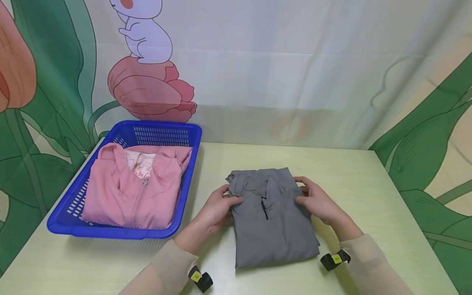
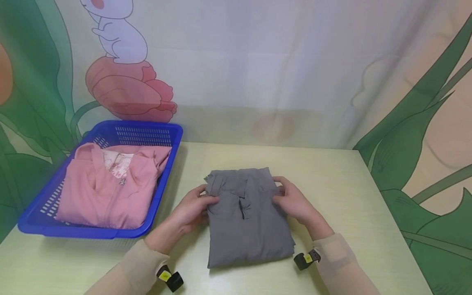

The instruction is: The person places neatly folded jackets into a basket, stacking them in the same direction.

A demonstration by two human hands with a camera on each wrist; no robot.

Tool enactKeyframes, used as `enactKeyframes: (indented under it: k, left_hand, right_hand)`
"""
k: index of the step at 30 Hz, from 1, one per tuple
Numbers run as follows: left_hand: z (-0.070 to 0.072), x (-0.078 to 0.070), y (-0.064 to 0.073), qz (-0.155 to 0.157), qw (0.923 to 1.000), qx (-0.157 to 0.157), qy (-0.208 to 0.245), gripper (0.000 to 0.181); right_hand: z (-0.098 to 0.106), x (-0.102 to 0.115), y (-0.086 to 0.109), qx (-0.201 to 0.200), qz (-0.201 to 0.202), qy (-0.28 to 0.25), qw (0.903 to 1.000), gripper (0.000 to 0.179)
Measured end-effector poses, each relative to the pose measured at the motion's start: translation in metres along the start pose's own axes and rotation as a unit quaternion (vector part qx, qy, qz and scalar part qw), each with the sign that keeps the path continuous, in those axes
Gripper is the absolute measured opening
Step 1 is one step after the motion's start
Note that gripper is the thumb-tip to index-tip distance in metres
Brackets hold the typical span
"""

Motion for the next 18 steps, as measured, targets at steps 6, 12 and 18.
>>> enactKeyframes:
  k: [6,12,18]
  left_hand:
    - [-0.001,-0.010,0.001,-0.020,0.9996,0.007,-0.017,0.053]
    - [-0.001,-0.025,0.006,-0.028,0.9993,0.006,-0.026,0.051]
    - [0.001,-0.036,0.012,-0.034,0.9989,0.007,-0.030,0.052]
  right_hand:
    - [-0.001,0.010,0.002,0.006,0.028,-0.048,0.9984,0.063]
    - [0.001,0.022,0.004,0.010,0.040,-0.078,0.9961,0.064]
    - [0.002,0.035,0.008,0.015,0.050,-0.094,0.9942,0.065]
Point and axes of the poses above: each hand's wrist, its own y-axis away from the middle knuckle, its own z-axis out of the back of the hand, x = y × z, the point moved 9 cm from there along -y, towards the middle knuckle, and after that the axes turned 15 degrees about x, right-handed, at the moved point
